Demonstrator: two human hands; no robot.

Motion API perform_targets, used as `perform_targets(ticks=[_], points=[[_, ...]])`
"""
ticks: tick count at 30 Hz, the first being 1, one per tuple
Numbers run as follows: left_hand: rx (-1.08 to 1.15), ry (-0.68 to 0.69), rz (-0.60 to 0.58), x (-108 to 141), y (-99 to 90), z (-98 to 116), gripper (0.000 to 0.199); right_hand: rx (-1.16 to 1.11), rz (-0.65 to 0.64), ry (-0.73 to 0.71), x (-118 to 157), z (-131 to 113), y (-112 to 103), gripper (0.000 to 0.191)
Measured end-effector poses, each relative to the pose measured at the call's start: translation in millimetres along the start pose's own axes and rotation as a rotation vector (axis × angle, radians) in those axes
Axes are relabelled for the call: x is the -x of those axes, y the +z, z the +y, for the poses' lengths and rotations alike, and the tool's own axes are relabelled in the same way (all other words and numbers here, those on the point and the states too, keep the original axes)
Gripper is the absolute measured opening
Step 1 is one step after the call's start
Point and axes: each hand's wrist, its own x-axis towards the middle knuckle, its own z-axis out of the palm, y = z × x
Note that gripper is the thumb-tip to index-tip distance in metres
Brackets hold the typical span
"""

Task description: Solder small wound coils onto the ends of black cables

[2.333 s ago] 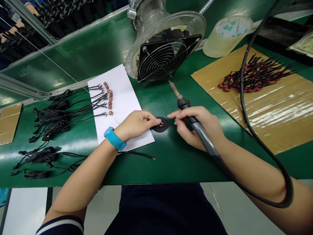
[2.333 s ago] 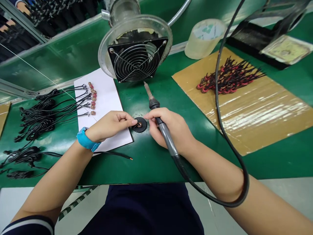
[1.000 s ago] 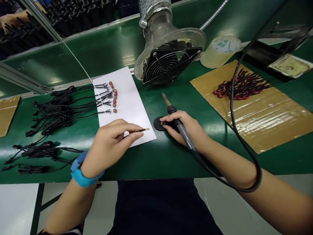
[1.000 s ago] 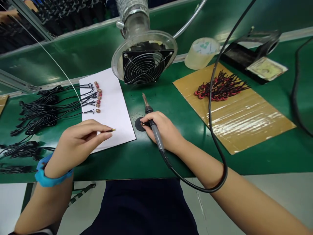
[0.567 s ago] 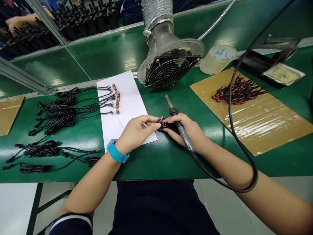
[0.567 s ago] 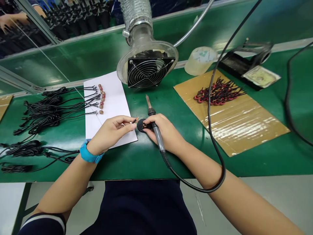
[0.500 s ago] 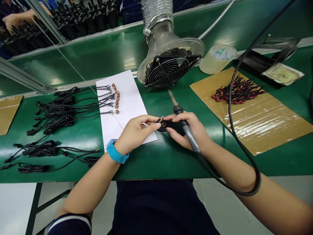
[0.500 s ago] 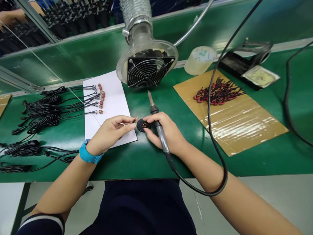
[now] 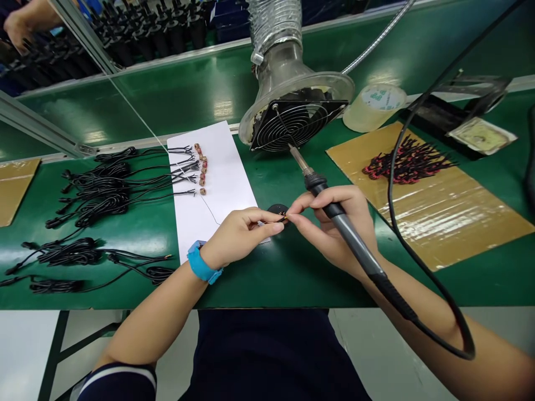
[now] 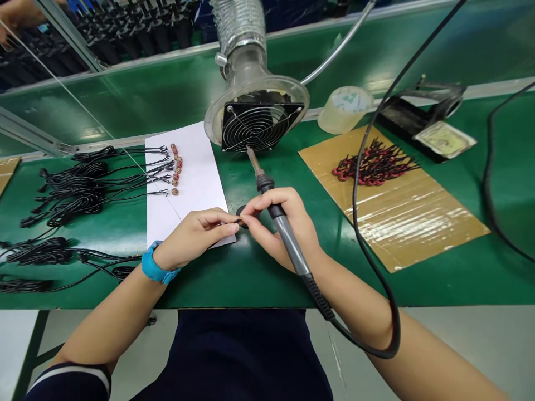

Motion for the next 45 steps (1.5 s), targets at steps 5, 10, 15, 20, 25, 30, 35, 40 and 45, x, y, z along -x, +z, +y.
perform_targets(ticks=[5, 10, 15, 20, 25, 30, 35, 40, 45], points=[[-0.174, 0.11, 0.127, 3, 6.5, -3, 0.014, 0.258, -0.156, -0.13, -2, -6, -4, 0.023], [-0.227, 0.202, 0.031, 6, 2.0, 2, 0.011, 0.251, -0.326, -0.153, -7, -12, -15, 0.015], [-0.09, 0.237, -0.028, 7, -1.5, 7, 0.011, 0.051, -0.208, -0.04, -5, -19, -16, 0.022], [-0.048, 0.151, 0.018, 7, 0.6, 4, 0.014, 0.085, -0.207, -0.045, -4, -19, -13, 0.025], [-0.14, 0.24, 0.041, 7, 2.8, -2, 0.012, 0.277, -0.315, -0.119, -6, -20, -17, 0.022], [-0.311, 0.356, 0.171, 9, 7.7, -6, 0.01, 0.365, -0.233, -0.082, -2, -25, -10, 0.019], [0.064, 0.228, 0.165, 7, 9.1, -5, 0.014, 0.058, 0.089, 0.045, 5, -29, 10, 0.027], [0.383, 0.208, 0.164, 5, 8.0, -3, 0.018, 0.02, 0.186, -0.082, 7, -31, 24, 0.027], [0.399, 0.19, 0.145, 5, 7.1, -2, 0.018, 0.078, 0.221, -0.077, 4, -32, 21, 0.023]])
